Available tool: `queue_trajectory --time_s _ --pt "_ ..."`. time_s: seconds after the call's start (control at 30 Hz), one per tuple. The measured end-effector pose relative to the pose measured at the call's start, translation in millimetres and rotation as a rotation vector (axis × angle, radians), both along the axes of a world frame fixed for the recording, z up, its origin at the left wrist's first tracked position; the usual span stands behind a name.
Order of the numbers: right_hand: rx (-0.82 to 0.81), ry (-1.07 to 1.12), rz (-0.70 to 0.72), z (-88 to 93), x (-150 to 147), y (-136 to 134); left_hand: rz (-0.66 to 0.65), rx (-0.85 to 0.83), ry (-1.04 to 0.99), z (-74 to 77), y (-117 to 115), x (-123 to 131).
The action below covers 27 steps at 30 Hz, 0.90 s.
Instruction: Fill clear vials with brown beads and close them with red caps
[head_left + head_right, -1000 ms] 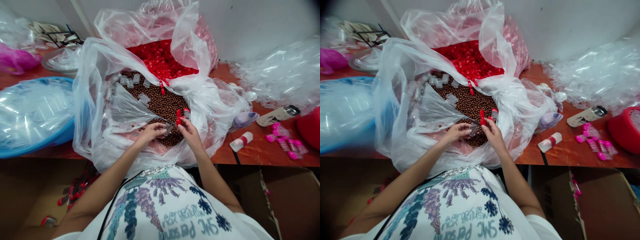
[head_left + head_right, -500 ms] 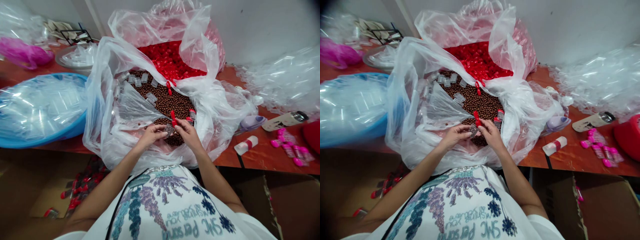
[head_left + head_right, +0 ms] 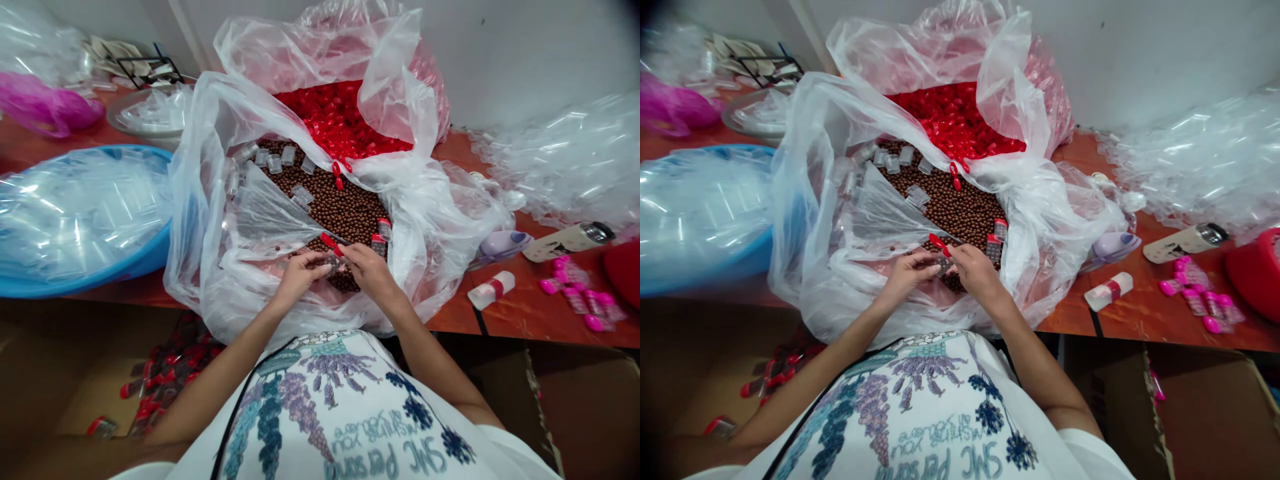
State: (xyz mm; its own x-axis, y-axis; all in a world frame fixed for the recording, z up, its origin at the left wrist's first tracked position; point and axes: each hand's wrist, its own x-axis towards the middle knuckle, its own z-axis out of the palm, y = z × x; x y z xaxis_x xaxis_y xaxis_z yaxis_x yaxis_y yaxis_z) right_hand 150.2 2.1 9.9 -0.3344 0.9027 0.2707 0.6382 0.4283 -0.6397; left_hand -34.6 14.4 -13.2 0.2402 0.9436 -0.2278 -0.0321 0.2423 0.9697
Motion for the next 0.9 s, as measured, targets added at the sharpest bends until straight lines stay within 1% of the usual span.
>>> queue_trajectory --time_s 0.1,0.23,0.3,0.37,0.43,0.57,0.63,0.7,0.77,0.83,0.9 --pt "0.072 -0.084 0.042 -6.8 -10.6 -3.0 0.067 0.015 -0.006 0.0 -4.2 -0.6" --pt "0.131 -0.126 0.016 -19.7 -21.4 -4.5 0.136 0.002 -0.072 -2.4 -11.0 -0.6" --pt "0.173 -0.102 0.009 -24.3 -22.2 -3.8 0.144 -0.015 -0.115 -2.2 -13.4 -1.1" --pt "0.208 -0.057 0.017 -26.1 -20.7 -3.7 0.122 -0.046 -0.149 0.8 -14.1 -2.1" --pt "0.216 -0.028 0.016 -25.7 -19.1 -5.7 0.100 -0.137 -0.221 6.4 -13.3 -2.9" --pt "0.229 -0.078 0.035 -23.3 -20.4 -14.0 0.082 -0.393 -0.478 18.0 -10.8 -0.7" --pt "0.240 -0.111 0.069 -22.9 -22.7 -17.4 0.049 -0.455 -0.554 21.1 -10.8 2.4" --pt "0.244 -0.131 0.102 -22.9 -24.6 -19.4 0.030 -0.495 -0.573 22.4 -11.6 6.2" --pt "0.242 -0.128 0.115 -23.2 -25.8 -20.4 0.051 -0.520 -0.544 22.9 -12.7 9.5" --pt "0.241 -0.084 0.085 -23.3 -26.4 -21.3 0.076 -0.539 -0.502 23.9 -13.7 11.7" --pt "0.243 -0.039 0.035 -22.6 -26.7 -22.3 0.071 -0.544 -0.485 25.3 -14.1 12.5"
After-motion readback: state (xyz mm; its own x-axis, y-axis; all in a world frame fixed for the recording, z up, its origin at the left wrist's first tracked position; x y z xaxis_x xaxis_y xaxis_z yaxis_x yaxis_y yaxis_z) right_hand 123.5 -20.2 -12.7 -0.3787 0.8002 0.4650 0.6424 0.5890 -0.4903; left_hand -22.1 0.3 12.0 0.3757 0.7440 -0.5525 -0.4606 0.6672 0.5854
